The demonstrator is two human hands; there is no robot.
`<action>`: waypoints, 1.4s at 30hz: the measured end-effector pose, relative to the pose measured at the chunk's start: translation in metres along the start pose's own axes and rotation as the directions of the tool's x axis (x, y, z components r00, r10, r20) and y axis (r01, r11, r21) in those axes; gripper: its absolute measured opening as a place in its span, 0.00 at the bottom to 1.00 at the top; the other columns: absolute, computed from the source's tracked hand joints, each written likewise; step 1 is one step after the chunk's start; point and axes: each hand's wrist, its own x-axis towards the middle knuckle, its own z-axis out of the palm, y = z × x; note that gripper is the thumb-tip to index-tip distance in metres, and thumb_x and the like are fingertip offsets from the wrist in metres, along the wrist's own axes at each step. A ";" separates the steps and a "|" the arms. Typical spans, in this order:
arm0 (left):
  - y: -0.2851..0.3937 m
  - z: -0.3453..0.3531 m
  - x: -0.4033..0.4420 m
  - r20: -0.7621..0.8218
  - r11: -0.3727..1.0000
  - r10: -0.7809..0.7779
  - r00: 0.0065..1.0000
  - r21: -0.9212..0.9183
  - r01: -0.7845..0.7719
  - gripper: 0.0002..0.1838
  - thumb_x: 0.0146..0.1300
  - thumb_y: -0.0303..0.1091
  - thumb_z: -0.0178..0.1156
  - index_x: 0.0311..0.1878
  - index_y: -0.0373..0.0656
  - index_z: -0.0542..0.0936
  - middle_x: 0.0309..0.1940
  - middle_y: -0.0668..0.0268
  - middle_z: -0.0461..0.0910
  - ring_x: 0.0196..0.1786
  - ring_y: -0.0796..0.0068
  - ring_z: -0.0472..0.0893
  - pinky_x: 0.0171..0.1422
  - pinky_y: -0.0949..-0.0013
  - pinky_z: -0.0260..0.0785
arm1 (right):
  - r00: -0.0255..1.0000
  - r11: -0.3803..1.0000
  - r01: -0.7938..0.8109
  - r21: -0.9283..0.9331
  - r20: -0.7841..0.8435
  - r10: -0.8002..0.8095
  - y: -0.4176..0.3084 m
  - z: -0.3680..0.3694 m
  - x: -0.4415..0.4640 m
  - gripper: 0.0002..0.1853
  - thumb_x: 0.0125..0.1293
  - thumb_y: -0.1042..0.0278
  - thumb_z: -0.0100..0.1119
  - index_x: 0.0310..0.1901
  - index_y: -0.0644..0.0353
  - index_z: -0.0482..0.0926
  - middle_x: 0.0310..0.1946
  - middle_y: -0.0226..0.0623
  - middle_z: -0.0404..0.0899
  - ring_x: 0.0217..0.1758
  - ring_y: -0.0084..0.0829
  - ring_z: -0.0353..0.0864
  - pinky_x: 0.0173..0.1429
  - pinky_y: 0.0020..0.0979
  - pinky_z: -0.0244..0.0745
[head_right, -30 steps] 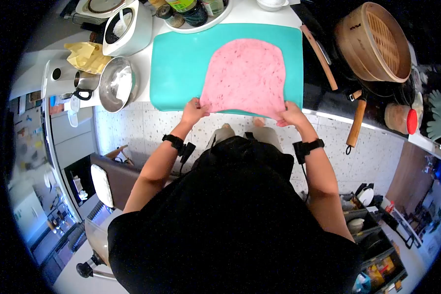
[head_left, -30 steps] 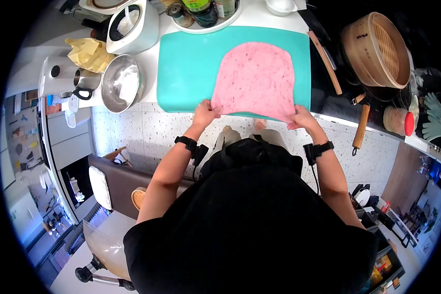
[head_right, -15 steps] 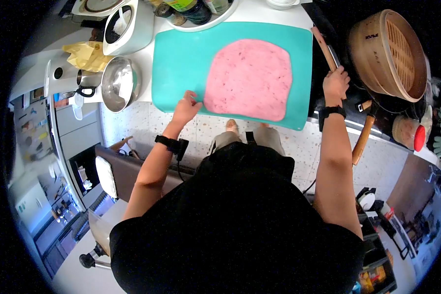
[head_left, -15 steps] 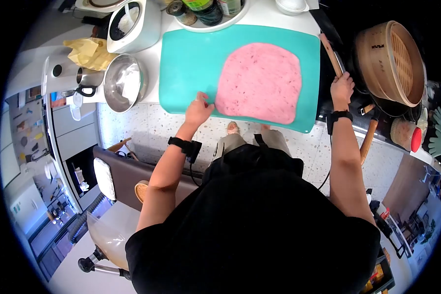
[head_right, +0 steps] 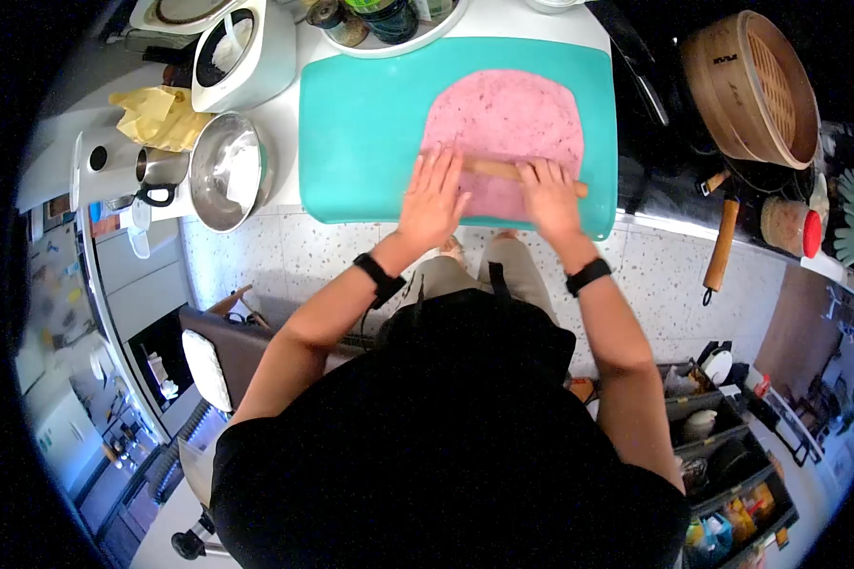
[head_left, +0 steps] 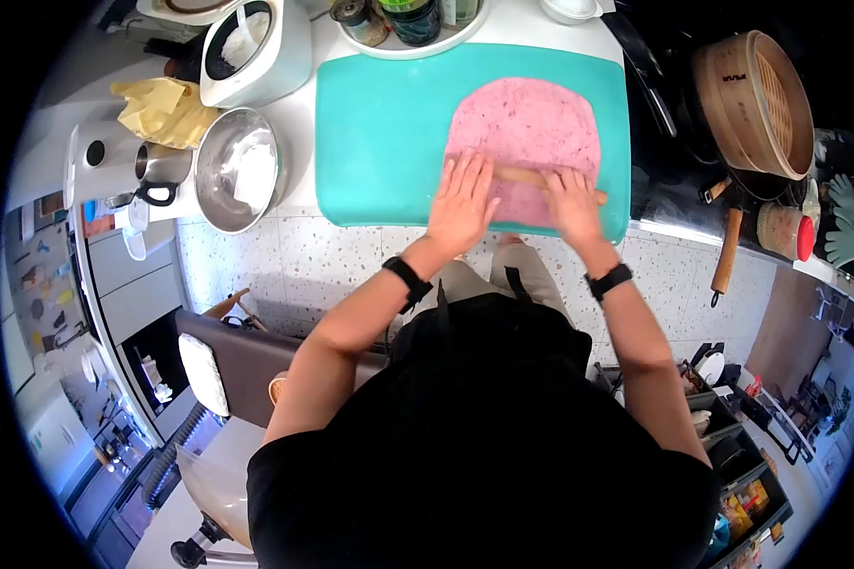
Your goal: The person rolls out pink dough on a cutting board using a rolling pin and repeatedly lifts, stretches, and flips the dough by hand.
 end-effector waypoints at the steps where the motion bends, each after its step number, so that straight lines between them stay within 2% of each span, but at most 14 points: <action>1: -0.004 0.017 0.000 0.055 0.994 -0.069 0.996 0.092 0.064 0.36 0.72 0.45 0.55 0.74 0.29 0.61 0.75 0.43 0.60 0.80 0.46 0.56 0.84 0.47 0.43 | 0.992 0.997 0.029 -0.066 -0.120 -0.036 -0.006 0.014 -0.004 0.29 0.68 0.65 0.53 0.70 0.59 0.65 0.68 0.45 0.68 0.71 0.46 0.68 0.76 0.51 0.62; 2: -0.012 0.035 -0.001 0.136 0.989 -0.110 0.985 0.113 0.095 0.42 0.73 0.51 0.52 0.77 0.26 0.53 0.78 0.41 0.53 0.82 0.46 0.50 0.85 0.47 0.38 | 0.993 0.997 0.025 -0.068 -0.113 -0.033 -0.016 0.026 -0.010 0.29 0.68 0.65 0.53 0.70 0.59 0.65 0.68 0.45 0.68 0.71 0.46 0.68 0.76 0.51 0.62; 4: -0.014 0.042 0.010 0.121 0.987 -0.135 0.983 0.100 0.123 0.42 0.73 0.50 0.53 0.77 0.26 0.55 0.78 0.41 0.53 0.82 0.45 0.51 0.84 0.47 0.40 | 0.947 0.987 -0.158 0.016 -0.282 0.156 -0.032 0.040 -0.008 0.34 0.70 0.56 0.54 0.72 0.67 0.63 0.72 0.47 0.65 0.77 0.46 0.61 0.82 0.52 0.49; 7: -0.035 0.057 0.061 0.049 0.980 -0.185 0.981 0.081 0.181 0.40 0.72 0.50 0.53 0.76 0.27 0.58 0.78 0.44 0.55 0.81 0.47 0.52 0.84 0.47 0.41 | 0.949 0.980 -0.194 -0.052 -0.264 0.174 -0.010 0.043 0.044 0.37 0.72 0.50 0.53 0.73 0.72 0.62 0.76 0.51 0.61 0.81 0.47 0.55 0.83 0.52 0.43; 13: -0.096 0.061 0.208 -0.070 0.983 -0.143 0.987 0.110 0.150 0.33 0.71 0.46 0.54 0.72 0.33 0.66 0.76 0.46 0.60 0.79 0.47 0.58 0.82 0.44 0.45 | 0.925 0.974 -0.216 0.062 -0.307 0.225 0.044 0.011 0.188 0.34 0.75 0.55 0.48 0.73 0.75 0.60 0.76 0.57 0.57 0.82 0.51 0.51 0.84 0.51 0.42; 15: -0.093 0.056 0.202 -0.095 0.986 -0.150 0.984 0.060 0.156 0.31 0.72 0.44 0.54 0.71 0.33 0.68 0.76 0.46 0.61 0.78 0.46 0.60 0.82 0.43 0.45 | 0.923 0.973 -0.191 0.132 -0.314 0.224 0.049 0.004 0.180 0.35 0.75 0.55 0.48 0.73 0.75 0.59 0.77 0.57 0.56 0.82 0.51 0.51 0.84 0.50 0.41; 17: -0.086 0.053 0.177 -0.139 0.983 -0.068 0.988 0.161 0.091 0.32 0.72 0.43 0.54 0.72 0.31 0.66 0.76 0.44 0.60 0.79 0.46 0.58 0.82 0.44 0.46 | 0.937 0.975 -0.124 0.184 -0.300 0.176 0.053 -0.009 0.157 0.36 0.75 0.55 0.48 0.74 0.74 0.57 0.78 0.57 0.54 0.83 0.51 0.48 0.85 0.48 0.41; 19: -0.050 0.052 0.132 -0.028 0.992 -0.102 0.994 0.066 0.104 0.33 0.71 0.43 0.55 0.72 0.30 0.65 0.76 0.44 0.60 0.79 0.48 0.58 0.82 0.46 0.47 | 0.954 0.978 -0.114 0.177 -0.254 0.157 0.049 -0.009 0.111 0.38 0.74 0.54 0.50 0.75 0.74 0.55 0.79 0.57 0.51 0.84 0.51 0.46 0.85 0.48 0.39; 21: -0.041 0.056 0.125 0.083 0.992 -0.123 0.989 -0.031 0.126 0.35 0.70 0.43 0.57 0.73 0.28 0.64 0.76 0.44 0.61 0.79 0.49 0.59 0.82 0.47 0.47 | 0.979 0.983 -0.184 0.019 -0.085 0.185 0.044 0.011 0.089 0.39 0.74 0.52 0.50 0.76 0.74 0.54 0.79 0.57 0.50 0.84 0.50 0.46 0.85 0.49 0.38; 23: -0.055 0.067 0.144 0.065 0.997 -0.080 0.995 0.016 0.079 0.35 0.74 0.44 0.52 0.74 0.27 0.62 0.77 0.42 0.57 0.80 0.47 0.56 0.83 0.46 0.46 | 0.963 0.988 -0.153 0.009 -0.223 0.151 0.057 0.021 0.112 0.39 0.74 0.50 0.49 0.75 0.74 0.55 0.79 0.56 0.52 0.84 0.49 0.47 0.84 0.52 0.38; 30: -0.091 0.082 0.254 -0.017 0.994 -0.066 0.998 0.081 0.068 0.31 0.73 0.41 0.51 0.74 0.33 0.64 0.77 0.46 0.58 0.80 0.50 0.56 0.83 0.47 0.46 | 0.918 0.958 -0.277 -0.069 -0.314 0.243 0.091 -0.004 0.220 0.33 0.73 0.56 0.49 0.71 0.72 0.61 0.75 0.51 0.59 0.81 0.47 0.52 0.82 0.51 0.45; 33: -0.096 0.080 0.278 -0.112 0.991 -0.040 0.993 0.121 0.054 0.25 0.71 0.37 0.52 0.68 0.38 0.70 0.71 0.50 0.66 0.75 0.52 0.63 0.79 0.48 0.51 | 0.899 0.959 -0.284 0.027 -0.341 0.275 0.101 -0.007 0.235 0.27 0.70 0.59 0.52 0.63 0.69 0.64 0.69 0.51 0.63 0.77 0.48 0.56 0.78 0.52 0.50; 38: -0.103 0.088 0.301 -0.208 0.979 -0.159 0.965 0.091 0.181 0.10 0.66 0.33 0.56 0.50 0.46 0.75 0.51 0.59 0.74 0.55 0.54 0.72 0.60 0.52 0.61 | 0.838 0.945 -0.322 0.049 -0.450 0.309 0.122 -0.007 0.266 0.19 0.65 0.63 0.58 0.52 0.63 0.66 0.61 0.49 0.67 0.74 0.49 0.58 0.75 0.51 0.53; 42: -0.112 0.096 0.326 -0.197 0.956 -0.232 0.953 0.132 0.260 0.08 0.66 0.32 0.56 0.48 0.48 0.76 0.47 0.60 0.75 0.54 0.54 0.72 0.58 0.54 0.62 | 0.831 0.931 -0.354 0.089 -0.427 0.357 0.133 -0.012 0.288 0.18 0.65 0.64 0.57 0.52 0.64 0.67 0.60 0.50 0.68 0.71 0.49 0.60 0.74 0.51 0.52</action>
